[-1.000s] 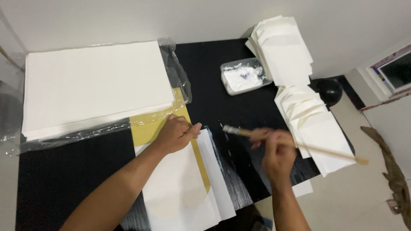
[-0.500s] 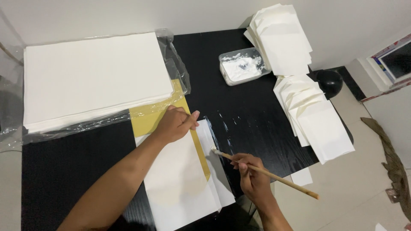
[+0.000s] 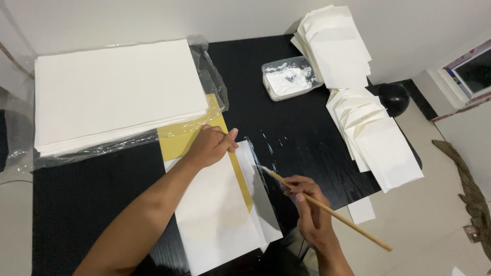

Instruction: The person folds paper and applies adhesive using a brush to construct paper bags.

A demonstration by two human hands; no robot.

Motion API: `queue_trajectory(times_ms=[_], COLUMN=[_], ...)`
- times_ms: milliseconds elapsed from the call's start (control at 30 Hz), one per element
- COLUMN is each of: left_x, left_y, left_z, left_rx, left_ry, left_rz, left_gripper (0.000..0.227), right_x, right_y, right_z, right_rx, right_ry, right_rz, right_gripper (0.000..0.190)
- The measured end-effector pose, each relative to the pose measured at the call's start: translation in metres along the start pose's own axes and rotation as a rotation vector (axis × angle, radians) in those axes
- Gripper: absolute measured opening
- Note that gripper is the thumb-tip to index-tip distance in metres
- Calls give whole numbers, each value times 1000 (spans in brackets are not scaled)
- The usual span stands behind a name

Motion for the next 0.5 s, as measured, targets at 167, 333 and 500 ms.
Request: queue_trajectory(times_ms=[167,333,500], left_x=[1,-1,2], left_y=[-1,-3,-1], left_z=[-1,-2,-3], left_rx=[13,11,-2], left_ry=[-7,-22,-38], left_rz=[7,-1,-26], left_gripper=[70,71,70], right_x=[-7,-16,-13], right_y=[9,4,-8], right_z=[1,10,19], right_rx=[68,67,76], right_ry=[30,127,132], right_rz=[-10,-38,41], right_gripper=[20,22,21])
Point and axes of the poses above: each hand's wrist, its own z-axis away from the middle knuckle, its own y-axis out of the palm, x = y × z, the point moved 9 cm from there along -z, towards the middle knuckle, and after that the axes turned 6 degrees about -y, right-handed, at the moved point
